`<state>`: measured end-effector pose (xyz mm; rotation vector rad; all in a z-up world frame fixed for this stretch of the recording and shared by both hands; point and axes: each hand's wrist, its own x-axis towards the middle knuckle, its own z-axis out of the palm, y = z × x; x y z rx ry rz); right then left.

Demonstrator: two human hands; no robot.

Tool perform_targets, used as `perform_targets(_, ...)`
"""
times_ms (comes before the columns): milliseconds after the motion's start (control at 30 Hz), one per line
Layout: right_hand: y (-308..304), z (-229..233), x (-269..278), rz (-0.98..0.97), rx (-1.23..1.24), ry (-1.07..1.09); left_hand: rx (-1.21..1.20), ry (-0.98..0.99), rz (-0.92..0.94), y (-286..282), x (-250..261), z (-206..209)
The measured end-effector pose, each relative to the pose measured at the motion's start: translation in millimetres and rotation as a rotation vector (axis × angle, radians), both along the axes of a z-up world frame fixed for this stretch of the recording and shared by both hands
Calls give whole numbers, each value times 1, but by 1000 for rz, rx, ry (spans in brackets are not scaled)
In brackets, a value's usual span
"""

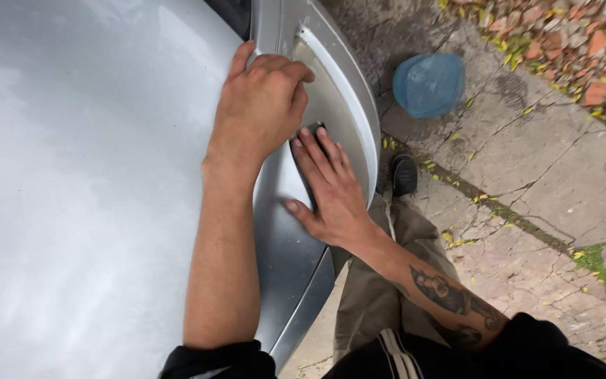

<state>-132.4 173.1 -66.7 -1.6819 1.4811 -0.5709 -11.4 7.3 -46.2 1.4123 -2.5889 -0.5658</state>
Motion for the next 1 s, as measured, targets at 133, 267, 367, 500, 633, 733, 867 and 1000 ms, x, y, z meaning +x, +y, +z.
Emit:
perform_targets(133, 156, -40, 14, -94, -148, -45, 74, -41, 28, 6, 1, 18)
perform_targets(267, 120, -43, 15, -170, -192, -100, 112, -70, 26, 10, 5, 11)
perform_targets(367, 69, -27, 1, -141, -133, -139, 66, -76, 12, -4, 1, 13)
perform_targets(500, 236, -58, 39, -233, -224, -206, 88, -56, 24, 7, 1, 6)
perform_targets(633, 214, -65, 30, -241, -258, -165, 93, -80, 0, 12, 7, 6)
perform_targets(733, 136, -58, 0, -55, -293, -151, 71, -42, 32, 7, 5, 2)
perform_targets(867, 24, -17, -7, 20, -59, -97, -15, -72, -25, 8, 5, -1)
perform_targets(1000, 125, -32, 7, -79, -93, -76, -4, -5, -8, 5, 9, 10)
